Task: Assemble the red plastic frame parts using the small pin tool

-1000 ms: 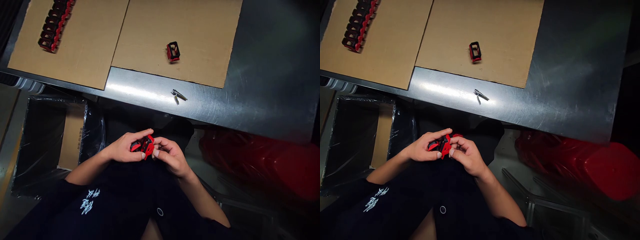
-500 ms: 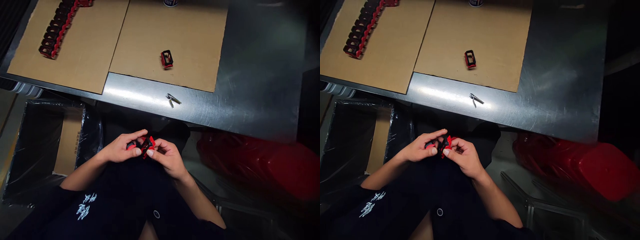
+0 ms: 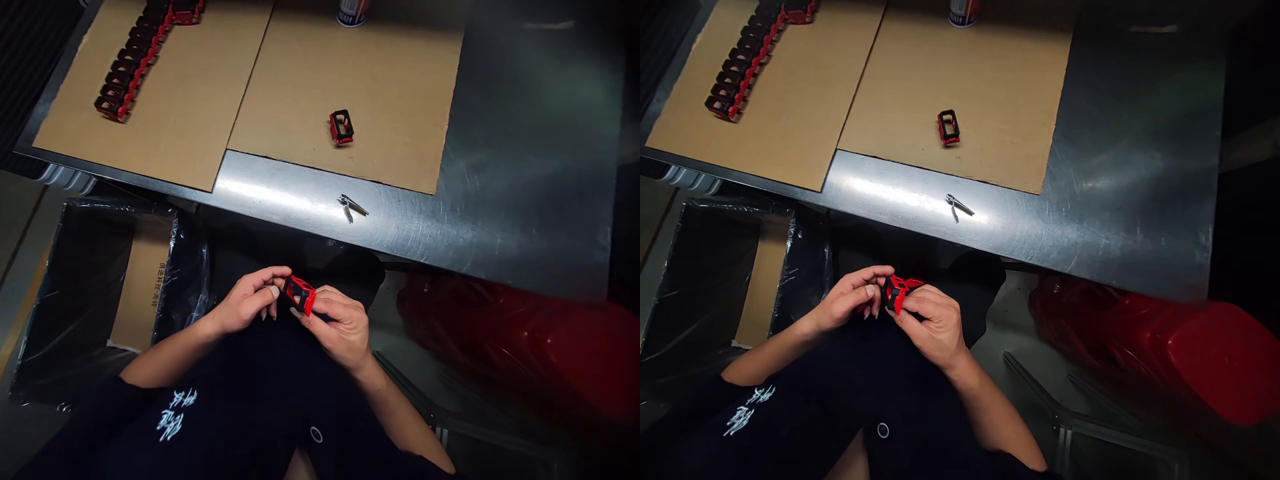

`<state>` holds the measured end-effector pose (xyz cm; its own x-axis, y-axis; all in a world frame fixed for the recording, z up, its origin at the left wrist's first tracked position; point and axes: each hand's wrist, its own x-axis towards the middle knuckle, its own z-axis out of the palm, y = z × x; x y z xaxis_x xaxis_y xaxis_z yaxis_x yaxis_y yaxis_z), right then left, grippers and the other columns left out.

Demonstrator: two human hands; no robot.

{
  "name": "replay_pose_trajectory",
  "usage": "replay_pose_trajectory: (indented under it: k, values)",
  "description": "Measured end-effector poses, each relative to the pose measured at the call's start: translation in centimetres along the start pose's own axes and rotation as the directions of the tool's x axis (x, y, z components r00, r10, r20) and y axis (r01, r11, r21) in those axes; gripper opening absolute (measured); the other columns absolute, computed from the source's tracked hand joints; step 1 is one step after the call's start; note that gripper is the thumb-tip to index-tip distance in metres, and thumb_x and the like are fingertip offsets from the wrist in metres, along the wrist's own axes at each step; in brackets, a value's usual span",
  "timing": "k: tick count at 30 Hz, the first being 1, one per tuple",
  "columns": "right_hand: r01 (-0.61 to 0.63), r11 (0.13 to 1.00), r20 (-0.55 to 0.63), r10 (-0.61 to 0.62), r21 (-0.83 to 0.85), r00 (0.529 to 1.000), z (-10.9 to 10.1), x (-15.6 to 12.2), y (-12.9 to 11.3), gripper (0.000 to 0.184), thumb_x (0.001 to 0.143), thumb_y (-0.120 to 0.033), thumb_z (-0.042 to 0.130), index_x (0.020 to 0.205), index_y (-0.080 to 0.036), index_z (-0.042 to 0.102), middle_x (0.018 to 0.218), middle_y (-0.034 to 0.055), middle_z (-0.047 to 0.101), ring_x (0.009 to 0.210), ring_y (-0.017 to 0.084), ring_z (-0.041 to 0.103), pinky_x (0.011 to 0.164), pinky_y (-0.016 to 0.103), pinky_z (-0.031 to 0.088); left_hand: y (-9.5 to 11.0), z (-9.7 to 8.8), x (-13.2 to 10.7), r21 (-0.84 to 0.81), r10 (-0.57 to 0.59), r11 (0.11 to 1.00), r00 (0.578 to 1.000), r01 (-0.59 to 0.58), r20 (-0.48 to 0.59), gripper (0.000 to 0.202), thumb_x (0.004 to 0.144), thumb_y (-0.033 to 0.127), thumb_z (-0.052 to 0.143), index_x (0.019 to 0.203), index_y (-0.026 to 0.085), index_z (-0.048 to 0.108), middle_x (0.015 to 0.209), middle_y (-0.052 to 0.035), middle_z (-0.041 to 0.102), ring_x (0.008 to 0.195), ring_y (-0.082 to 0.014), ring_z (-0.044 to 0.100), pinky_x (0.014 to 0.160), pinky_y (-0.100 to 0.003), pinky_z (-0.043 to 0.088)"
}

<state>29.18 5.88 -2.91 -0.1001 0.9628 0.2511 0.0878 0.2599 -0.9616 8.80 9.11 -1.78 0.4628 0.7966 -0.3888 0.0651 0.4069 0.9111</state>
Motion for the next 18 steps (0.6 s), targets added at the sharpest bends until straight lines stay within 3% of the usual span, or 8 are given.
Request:
replay_pose_trajectory:
  k: [4, 6, 13, 18]
  values:
    - [0.155, 0.985, -0.009, -0.156, -0.082, 0.988, 0.1, 0.1, 0.3, 0.019, 0.086, -0.008, 0.073, 0.087, -0.025, 0.08, 0.075, 0.0034, 0.077, 0.068, 0.018, 0.069, 0.066, 0.034, 0.057, 1.1, 0.2, -0.9, 0.206, 0.088, 0.975, 0.996, -0.083, -0.015, 0.074, 0.085, 0.053, 0.072, 0.143, 0.01, 0.055, 0.076, -0.0021, 0.067, 0.065, -0.0136, 0.062, 0.069, -0.028, 0.055]
    - [0.201, 0.973, -0.014, -0.204, -0.116, 0.979, 0.2, 0.2, 0.4, 0.019, 0.087, -0.008, 0.072, 0.087, -0.025, 0.08, 0.075, 0.0034, 0.077, 0.068, 0.019, 0.07, 0.066, 0.034, 0.059, 1.6, 0.4, -1.1, 0.313, 0.086, 0.947, 0.996, -0.075, -0.023, 0.082, 0.079, 0.052, 0.078, 0.146, 0.011, 0.053, 0.086, -0.005, 0.07, 0.071, -0.0157, 0.064, 0.072, -0.03, 0.056]
    - [0.214, 0.962, -0.016, -0.22, -0.171, 0.975, 0.1, 0.3, 0.7, 0.016, 0.09, -0.014, 0.07, 0.083, -0.025, 0.078, 0.076, 0.0038, 0.077, 0.067, 0.019, 0.071, 0.064, 0.035, 0.06, 2.0, 1.2, -0.7, 0.509, 0.174, 0.853, 0.982, -0.116, -0.067, 0.093, 0.069, 0.063, 0.084, 0.145, 0.017, 0.055, 0.114, -0.0135, 0.071, 0.112, -0.033, 0.068, 0.088, -0.042, 0.061]
    - [0.227, 0.964, -0.025, -0.232, -0.141, 0.972, 0.1, 0.2, 1.1, 0.016, 0.089, -0.013, 0.069, 0.085, -0.026, 0.079, 0.078, 0.0038, 0.078, 0.068, 0.019, 0.071, 0.065, 0.035, 0.06, 1.7, 1.6, -0.6, 0.581, 0.235, 0.799, 0.969, -0.152, -0.07, 0.092, 0.07, 0.063, 0.083, 0.145, 0.019, 0.054, 0.127, -0.0147, 0.069, 0.113, -0.0313, 0.069, 0.098, -0.047, 0.059]
